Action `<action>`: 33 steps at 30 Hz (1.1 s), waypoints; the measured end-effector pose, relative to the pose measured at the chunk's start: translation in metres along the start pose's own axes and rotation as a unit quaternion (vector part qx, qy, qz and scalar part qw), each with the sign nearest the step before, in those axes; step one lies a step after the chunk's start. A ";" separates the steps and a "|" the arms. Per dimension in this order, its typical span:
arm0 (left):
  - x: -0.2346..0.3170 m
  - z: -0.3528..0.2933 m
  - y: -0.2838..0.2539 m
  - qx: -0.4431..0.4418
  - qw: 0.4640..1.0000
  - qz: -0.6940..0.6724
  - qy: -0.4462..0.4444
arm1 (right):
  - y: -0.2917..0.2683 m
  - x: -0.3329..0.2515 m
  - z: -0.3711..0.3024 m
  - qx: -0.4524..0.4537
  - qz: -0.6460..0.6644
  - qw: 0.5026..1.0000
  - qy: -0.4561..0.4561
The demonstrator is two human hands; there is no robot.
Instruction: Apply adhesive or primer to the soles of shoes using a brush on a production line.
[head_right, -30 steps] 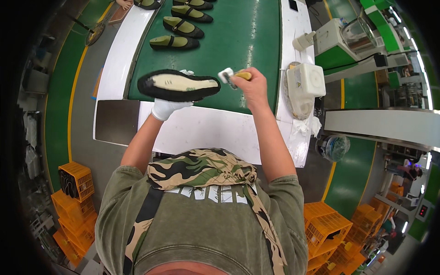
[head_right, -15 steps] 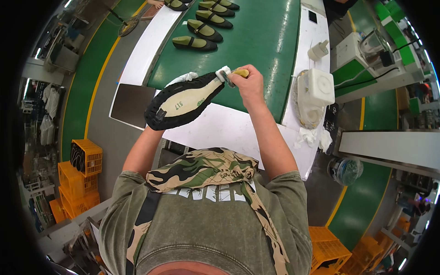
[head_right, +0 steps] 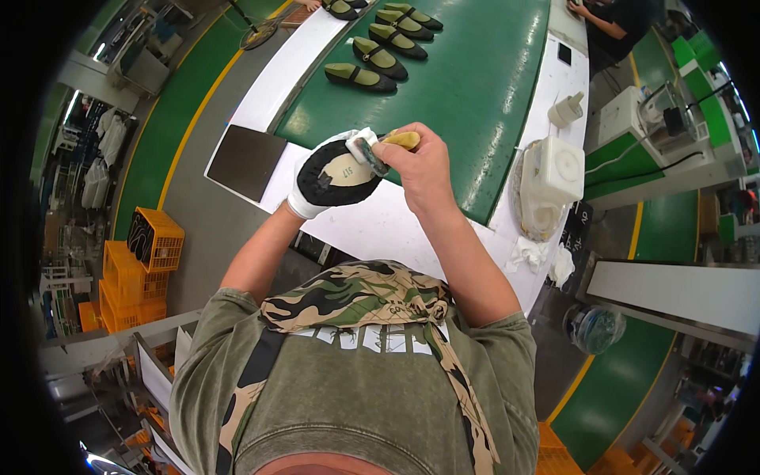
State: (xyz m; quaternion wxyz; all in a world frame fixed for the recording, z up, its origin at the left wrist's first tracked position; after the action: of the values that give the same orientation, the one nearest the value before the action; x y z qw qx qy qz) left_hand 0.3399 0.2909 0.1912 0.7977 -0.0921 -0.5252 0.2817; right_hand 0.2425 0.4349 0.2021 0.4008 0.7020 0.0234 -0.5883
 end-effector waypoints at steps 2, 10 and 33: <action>0.014 0.000 0.002 0.020 0.999 0.024 0.013 | 0.008 -0.010 -0.005 -0.015 0.001 1.000 -0.001; 0.017 -0.006 0.015 -0.052 0.990 -0.005 -0.127 | 0.028 -0.036 -0.004 -0.077 -0.008 0.997 -0.018; 0.009 -0.077 0.031 -0.044 0.827 -0.487 -0.277 | 0.034 -0.010 0.017 -0.177 -0.029 0.980 -0.081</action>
State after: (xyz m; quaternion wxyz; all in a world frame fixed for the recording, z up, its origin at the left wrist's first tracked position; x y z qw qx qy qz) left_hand 0.4005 0.3331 0.1515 0.6479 0.2226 -0.7124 -0.1525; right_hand 0.2432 0.4060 0.2286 0.5021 0.5689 0.1157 -0.6411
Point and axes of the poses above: each hand's wrist, its own z-axis towards the middle knuckle, its own y-axis out of the palm, x = y × z, the point moved 8 cm from there along z, towards the middle knuckle
